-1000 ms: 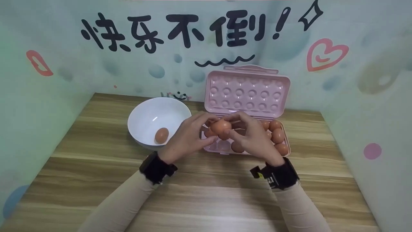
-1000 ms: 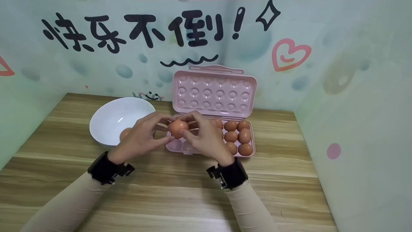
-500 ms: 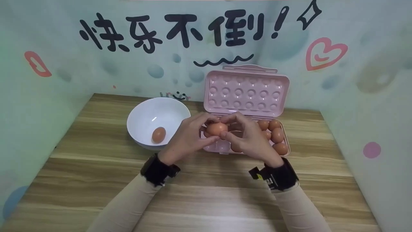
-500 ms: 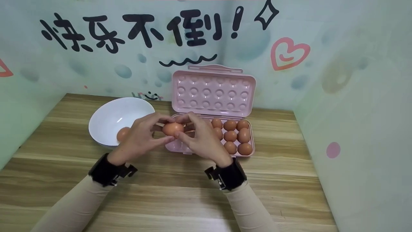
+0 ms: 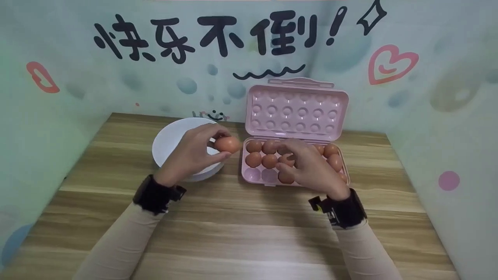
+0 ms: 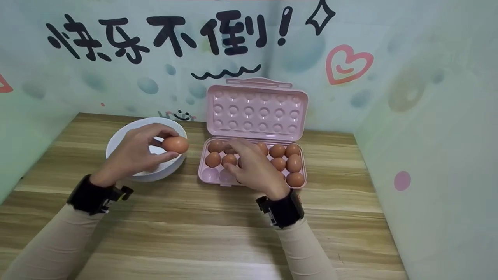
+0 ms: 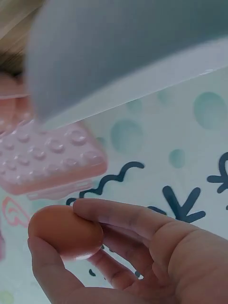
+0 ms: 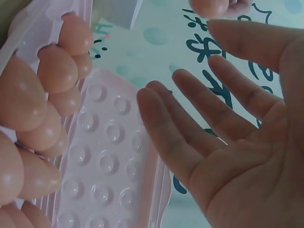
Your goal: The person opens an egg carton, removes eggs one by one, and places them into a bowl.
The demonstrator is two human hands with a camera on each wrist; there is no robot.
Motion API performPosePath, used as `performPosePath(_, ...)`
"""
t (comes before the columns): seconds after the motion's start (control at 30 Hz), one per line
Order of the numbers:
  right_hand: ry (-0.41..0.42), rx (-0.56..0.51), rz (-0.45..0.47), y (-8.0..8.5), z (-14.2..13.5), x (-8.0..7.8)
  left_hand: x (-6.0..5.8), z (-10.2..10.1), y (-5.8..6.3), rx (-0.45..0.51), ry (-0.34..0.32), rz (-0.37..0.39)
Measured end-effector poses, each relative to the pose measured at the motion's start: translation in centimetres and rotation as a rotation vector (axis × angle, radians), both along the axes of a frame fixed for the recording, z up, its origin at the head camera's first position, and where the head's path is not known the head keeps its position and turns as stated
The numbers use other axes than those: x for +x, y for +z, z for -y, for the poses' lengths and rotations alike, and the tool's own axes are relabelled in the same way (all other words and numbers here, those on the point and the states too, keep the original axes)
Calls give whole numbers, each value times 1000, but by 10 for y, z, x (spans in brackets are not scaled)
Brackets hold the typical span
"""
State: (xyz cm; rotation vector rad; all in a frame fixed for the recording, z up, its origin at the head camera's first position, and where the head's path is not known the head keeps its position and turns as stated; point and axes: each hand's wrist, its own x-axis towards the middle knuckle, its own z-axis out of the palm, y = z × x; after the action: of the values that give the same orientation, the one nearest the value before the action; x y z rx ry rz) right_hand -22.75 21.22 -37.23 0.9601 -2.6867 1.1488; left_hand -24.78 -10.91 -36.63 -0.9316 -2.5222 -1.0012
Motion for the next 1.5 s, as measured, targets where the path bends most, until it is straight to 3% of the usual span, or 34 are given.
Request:
performPosePath(0.1,-32,96,-57,0,-3,-1,-5,16,7,-86,25,9)
performPosePath(0.27,-20,177,-109,-2,-5,-2,-14,40,12,-191,51,89)
performPosePath(0.43,-24,241,-132,-5,-6,-3,-23,55,10,-287,45,176)
performPosePath(0.57,-29,277,-107,-5,-7,-4,-30,63,7,-361,15,203)
performPosePath(0.7,-35,288,-66,-6,-9,-5,-37,69,6,-420,-1,234)
performPosePath(0.93,-42,276,-31,-6,-10,-5,-45,82,4,-487,52,355)
performPosePath(1.3,24,277,-96,-7,-10,-6,-44,95,-9,-556,57,394)
performPosePath(1.5,1,293,-73,-8,-11,-6,-44,96,-15,-588,71,446)
